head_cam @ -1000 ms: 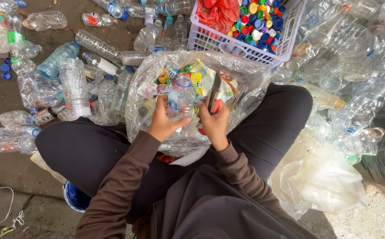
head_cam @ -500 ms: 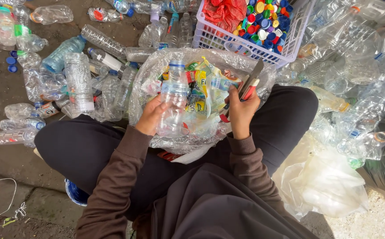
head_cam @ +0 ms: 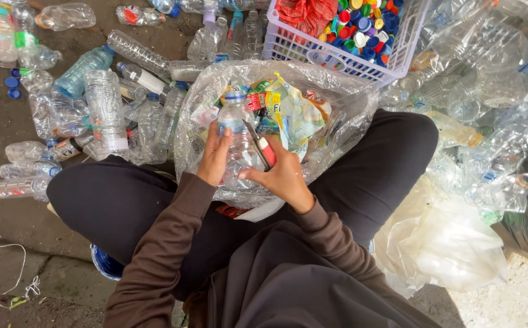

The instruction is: The person is removing plastic labels from bottles using a utility knife and sorting them into a bag.

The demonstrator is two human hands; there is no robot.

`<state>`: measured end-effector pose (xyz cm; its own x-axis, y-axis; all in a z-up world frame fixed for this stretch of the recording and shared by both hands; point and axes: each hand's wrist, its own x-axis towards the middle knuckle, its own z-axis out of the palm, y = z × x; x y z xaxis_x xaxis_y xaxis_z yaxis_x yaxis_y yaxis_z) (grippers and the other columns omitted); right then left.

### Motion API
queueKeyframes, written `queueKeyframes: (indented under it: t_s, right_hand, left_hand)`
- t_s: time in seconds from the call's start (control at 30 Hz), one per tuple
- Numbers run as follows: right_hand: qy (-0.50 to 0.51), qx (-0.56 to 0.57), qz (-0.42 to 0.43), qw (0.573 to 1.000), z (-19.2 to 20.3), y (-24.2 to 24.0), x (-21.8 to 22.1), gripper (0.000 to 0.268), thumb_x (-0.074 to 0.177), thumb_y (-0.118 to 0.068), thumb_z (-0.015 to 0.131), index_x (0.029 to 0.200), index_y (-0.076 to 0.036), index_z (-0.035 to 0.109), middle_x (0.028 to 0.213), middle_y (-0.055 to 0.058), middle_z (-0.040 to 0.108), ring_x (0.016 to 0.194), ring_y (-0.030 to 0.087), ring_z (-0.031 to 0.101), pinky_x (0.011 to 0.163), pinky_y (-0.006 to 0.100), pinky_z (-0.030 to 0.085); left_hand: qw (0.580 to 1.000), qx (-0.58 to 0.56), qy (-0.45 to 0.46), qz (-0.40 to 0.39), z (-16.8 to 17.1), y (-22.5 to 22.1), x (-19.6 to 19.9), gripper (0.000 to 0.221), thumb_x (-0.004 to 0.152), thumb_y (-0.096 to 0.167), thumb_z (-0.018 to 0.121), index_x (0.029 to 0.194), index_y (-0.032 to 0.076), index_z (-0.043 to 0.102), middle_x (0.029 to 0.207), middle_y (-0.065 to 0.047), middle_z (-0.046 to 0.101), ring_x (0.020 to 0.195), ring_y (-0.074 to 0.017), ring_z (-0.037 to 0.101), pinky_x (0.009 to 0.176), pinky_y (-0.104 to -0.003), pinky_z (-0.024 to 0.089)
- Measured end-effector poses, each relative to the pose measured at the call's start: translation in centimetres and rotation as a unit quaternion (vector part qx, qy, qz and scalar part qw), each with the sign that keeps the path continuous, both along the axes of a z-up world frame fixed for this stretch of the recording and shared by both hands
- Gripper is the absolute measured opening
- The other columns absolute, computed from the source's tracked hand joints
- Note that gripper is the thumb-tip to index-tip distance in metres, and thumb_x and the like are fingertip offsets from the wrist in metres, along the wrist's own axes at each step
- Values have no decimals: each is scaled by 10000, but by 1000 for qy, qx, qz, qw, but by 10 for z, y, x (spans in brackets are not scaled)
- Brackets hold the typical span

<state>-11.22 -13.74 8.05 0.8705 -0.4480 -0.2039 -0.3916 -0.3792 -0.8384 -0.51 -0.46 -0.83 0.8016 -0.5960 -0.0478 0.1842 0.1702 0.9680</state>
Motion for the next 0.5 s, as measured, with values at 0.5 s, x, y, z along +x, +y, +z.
queueKeyframes:
  t_s: [0.5]
  right_hand:
    - [-81,176,-32,980,-24,-31,-3,394,658,-124,937,857,-8,618,572,62,575,482,124,601,499,246,504]
  left_hand:
    - [988,52,59,133,-29,-7,8,125,989,132,715,976,15,671,937,-126,753,816,-146,742,715,-322,671]
